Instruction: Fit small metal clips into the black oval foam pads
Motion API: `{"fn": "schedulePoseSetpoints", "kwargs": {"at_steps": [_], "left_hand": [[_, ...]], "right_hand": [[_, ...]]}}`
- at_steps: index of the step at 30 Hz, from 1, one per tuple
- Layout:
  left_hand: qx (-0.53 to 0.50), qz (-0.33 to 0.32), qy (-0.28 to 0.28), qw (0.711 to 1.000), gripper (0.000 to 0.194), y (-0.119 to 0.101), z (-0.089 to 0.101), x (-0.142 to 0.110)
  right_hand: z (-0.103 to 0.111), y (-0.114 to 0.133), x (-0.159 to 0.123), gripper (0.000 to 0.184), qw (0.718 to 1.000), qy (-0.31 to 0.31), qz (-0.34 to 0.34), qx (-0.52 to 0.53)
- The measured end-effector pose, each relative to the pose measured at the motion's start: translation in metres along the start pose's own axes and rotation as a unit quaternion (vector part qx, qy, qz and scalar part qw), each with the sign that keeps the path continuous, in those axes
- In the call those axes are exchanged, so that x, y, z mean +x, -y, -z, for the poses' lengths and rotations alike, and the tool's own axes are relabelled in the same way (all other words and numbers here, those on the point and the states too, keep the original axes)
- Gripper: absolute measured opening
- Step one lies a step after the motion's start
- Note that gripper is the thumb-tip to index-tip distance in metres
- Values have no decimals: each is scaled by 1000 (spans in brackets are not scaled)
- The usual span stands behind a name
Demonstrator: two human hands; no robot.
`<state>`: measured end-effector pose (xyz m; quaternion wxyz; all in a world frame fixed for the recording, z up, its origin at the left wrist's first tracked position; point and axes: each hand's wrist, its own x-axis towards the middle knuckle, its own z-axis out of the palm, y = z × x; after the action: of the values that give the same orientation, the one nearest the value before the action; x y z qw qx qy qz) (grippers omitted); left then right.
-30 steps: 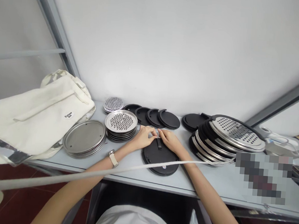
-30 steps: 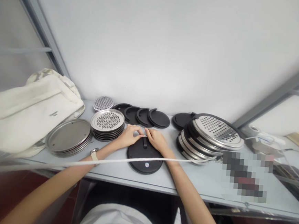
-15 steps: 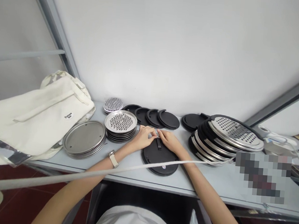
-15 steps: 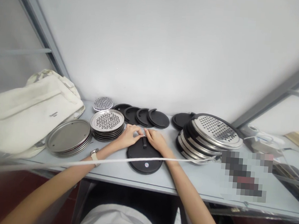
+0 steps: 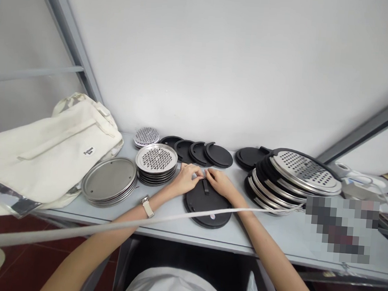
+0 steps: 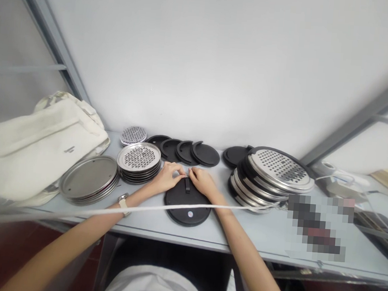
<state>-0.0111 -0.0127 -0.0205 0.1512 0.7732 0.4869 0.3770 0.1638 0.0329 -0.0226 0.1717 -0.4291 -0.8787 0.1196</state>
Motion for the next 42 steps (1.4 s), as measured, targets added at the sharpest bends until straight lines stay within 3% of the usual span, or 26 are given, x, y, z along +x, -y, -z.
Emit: {"fn": "schedulePoseSetpoints", "kwargs": {"at_steps": [18,35,42], "left_hand": [[-86,20,-40,995,11,-1,-5,7],[-89,4,-30,996,13,-1,-6,8],[-83,-14,-33,996,11,4,-7,7]], "right_hand": [[0,-10,2,31,999,-38,-20,-6],[2,-6,0,37,999,-41,-4,18],[0,-7,1,25,999,-34,-11,4]]}}
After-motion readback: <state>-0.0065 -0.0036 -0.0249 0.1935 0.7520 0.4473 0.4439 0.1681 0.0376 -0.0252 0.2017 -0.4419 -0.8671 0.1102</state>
